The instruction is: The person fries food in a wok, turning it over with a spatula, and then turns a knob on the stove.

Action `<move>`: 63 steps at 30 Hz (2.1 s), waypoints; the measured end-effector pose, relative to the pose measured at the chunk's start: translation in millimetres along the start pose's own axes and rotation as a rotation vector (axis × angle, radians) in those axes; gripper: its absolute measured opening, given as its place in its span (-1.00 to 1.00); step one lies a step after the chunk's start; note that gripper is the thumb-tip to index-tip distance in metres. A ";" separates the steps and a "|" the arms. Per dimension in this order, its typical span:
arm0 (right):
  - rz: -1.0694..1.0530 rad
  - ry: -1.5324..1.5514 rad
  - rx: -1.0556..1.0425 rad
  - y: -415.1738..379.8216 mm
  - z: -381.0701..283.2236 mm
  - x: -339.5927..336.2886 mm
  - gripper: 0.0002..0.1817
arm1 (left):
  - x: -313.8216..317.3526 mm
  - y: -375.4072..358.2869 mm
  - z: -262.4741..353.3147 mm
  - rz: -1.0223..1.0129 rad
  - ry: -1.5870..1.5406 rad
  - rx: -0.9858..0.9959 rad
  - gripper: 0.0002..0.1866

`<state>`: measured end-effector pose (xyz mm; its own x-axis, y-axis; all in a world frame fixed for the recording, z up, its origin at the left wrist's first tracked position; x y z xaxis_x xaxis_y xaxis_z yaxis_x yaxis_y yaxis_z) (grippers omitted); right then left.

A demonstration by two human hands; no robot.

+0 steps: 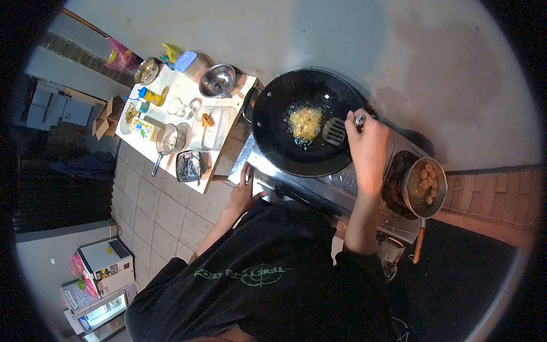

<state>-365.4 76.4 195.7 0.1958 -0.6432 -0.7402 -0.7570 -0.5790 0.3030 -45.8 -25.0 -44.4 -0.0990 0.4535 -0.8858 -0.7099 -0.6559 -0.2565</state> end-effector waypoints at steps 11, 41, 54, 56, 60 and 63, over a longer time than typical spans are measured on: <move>-0.005 0.050 0.032 -0.2 -2.4 -5.2 -0.71 | -0.9 -0.8 0.0 -0.008 -0.006 -0.003 0.14; -0.091 -0.032 0.027 -1.7 3.4 7.6 -0.69 | -3.3 0.2 3.7 -0.034 -0.001 -0.028 0.17; -0.239 0.067 0.096 -14.7 18.4 22.8 -0.73 | -2.2 -0.7 4.0 -0.065 -0.010 -0.045 0.13; -0.277 0.109 0.124 -17.0 19.9 27.2 -0.76 | -1.3 -0.7 2.6 -0.027 -0.031 -0.022 0.13; -0.288 0.076 0.106 -18.2 18.7 24.0 -0.78 | -3.8 -0.2 3.5 -0.061 -0.016 -0.051 0.13; -0.236 0.006 0.056 -14.3 6.9 7.1 -0.81 | 1.7 0.1 -1.1 -0.070 -0.013 -0.054 0.14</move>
<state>-357.5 83.6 182.0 0.3745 -0.4965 -0.7831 -0.7230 -0.6851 0.0886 -45.2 -25.0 -46.3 -0.0598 0.5074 -0.8596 -0.6769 -0.6536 -0.3387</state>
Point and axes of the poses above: each hand's wrist, its own y-axis towards the middle knuckle, its own x-axis out of the palm, z = x × y, the point moved 7 cm from there along y, towards the middle knuckle, and after that the axes turned 10 degrees about -y, right-handed, at the moved point
